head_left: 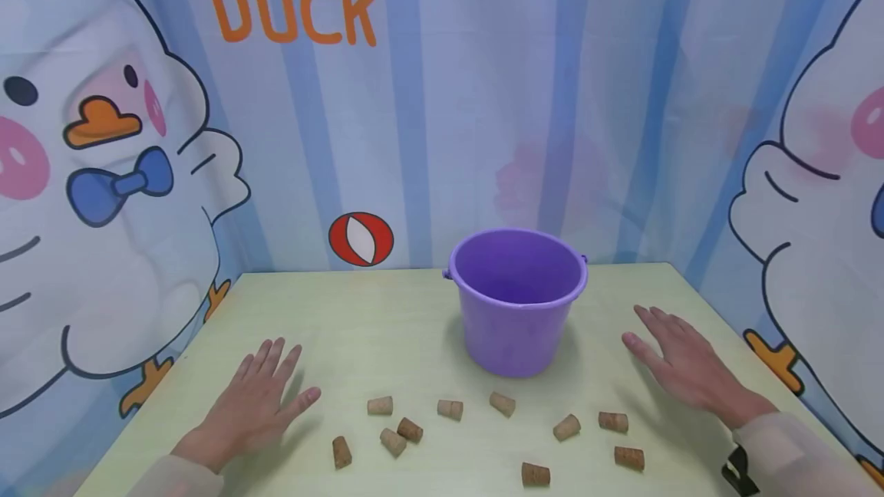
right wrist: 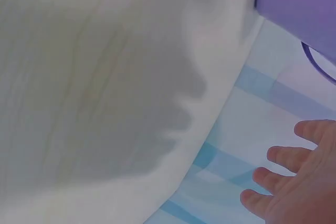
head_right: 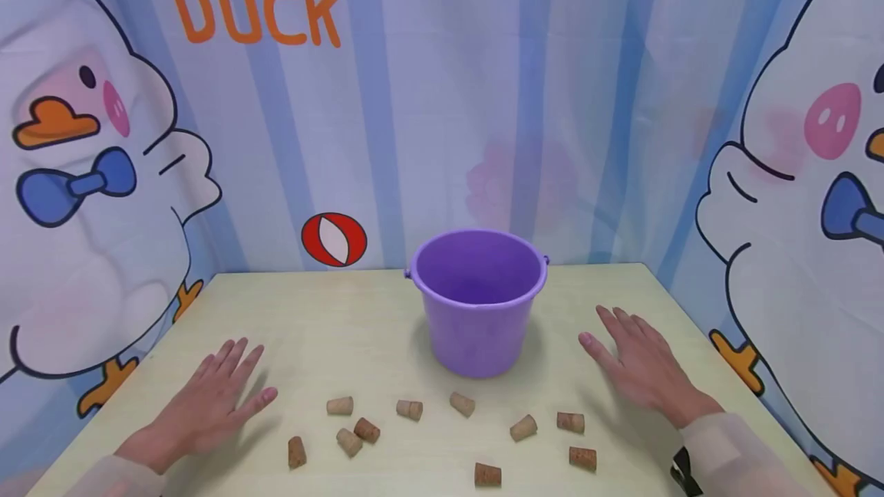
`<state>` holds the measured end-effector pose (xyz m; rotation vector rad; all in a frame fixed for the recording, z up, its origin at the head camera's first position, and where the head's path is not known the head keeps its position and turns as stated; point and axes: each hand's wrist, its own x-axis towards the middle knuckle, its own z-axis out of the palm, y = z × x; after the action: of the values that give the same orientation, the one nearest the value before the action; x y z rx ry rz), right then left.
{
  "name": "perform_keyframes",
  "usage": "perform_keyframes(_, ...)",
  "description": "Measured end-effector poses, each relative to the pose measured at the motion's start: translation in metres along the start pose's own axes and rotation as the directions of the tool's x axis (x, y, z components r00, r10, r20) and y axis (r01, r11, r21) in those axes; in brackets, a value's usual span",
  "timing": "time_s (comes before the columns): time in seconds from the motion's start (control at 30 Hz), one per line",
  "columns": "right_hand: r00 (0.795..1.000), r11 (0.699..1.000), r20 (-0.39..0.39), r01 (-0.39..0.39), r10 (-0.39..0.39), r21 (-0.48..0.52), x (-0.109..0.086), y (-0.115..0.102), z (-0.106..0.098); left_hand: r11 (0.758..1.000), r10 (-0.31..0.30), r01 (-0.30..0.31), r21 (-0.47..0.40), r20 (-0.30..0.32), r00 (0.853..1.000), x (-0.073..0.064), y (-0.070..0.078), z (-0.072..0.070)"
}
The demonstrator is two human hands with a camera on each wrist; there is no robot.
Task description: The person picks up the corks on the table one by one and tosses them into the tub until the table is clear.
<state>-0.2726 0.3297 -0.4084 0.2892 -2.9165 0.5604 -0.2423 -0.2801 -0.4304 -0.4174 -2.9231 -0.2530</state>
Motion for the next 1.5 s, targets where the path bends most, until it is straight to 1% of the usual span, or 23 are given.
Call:
perform_keyframes(0.17,1.0,0.997,-0.009,0.009,-0.008,0.077,0.004,-0.008,-0.009,1.0,0.005,-0.005,-0.005,-0.005,1.0,0.001,0.002,0.0)
perform_keyframes(0.4,1.0,0.983,-0.02,0.019,-0.016,0.18,0.012,-0.026,-0.02,1.0,0.005,-0.005,0.009,-0.005,1.0,0.002,0.005,-0.001)
perform_keyframes(0.67,1.0,0.978,-0.012,-0.013,0.015,0.21,0.022,-0.048,-0.028,1.0,0.003,-0.003,0.027,-0.013,1.0,0.002,0.01,-0.002)
perform_keyframes(1.1,0.999,0.964,-0.036,0.017,-0.008,0.264,0.038,-0.071,-0.036,0.999,0.023,-0.022,0.04,-0.022,0.999,0.002,0.016,-0.003)
perform_keyframes(1.37,0.998,0.953,-0.013,-0.054,0.06,0.299,0.052,-0.081,-0.036,0.999,0.018,-0.018,0.046,-0.013,1.0,0.001,0.018,-0.004)
perform_keyframes(1.5,0.997,0.948,-0.004,-0.066,0.071,0.311,0.056,-0.084,-0.035,0.999,0.016,-0.016,0.05,-0.008,1.0,0.002,0.019,-0.005)
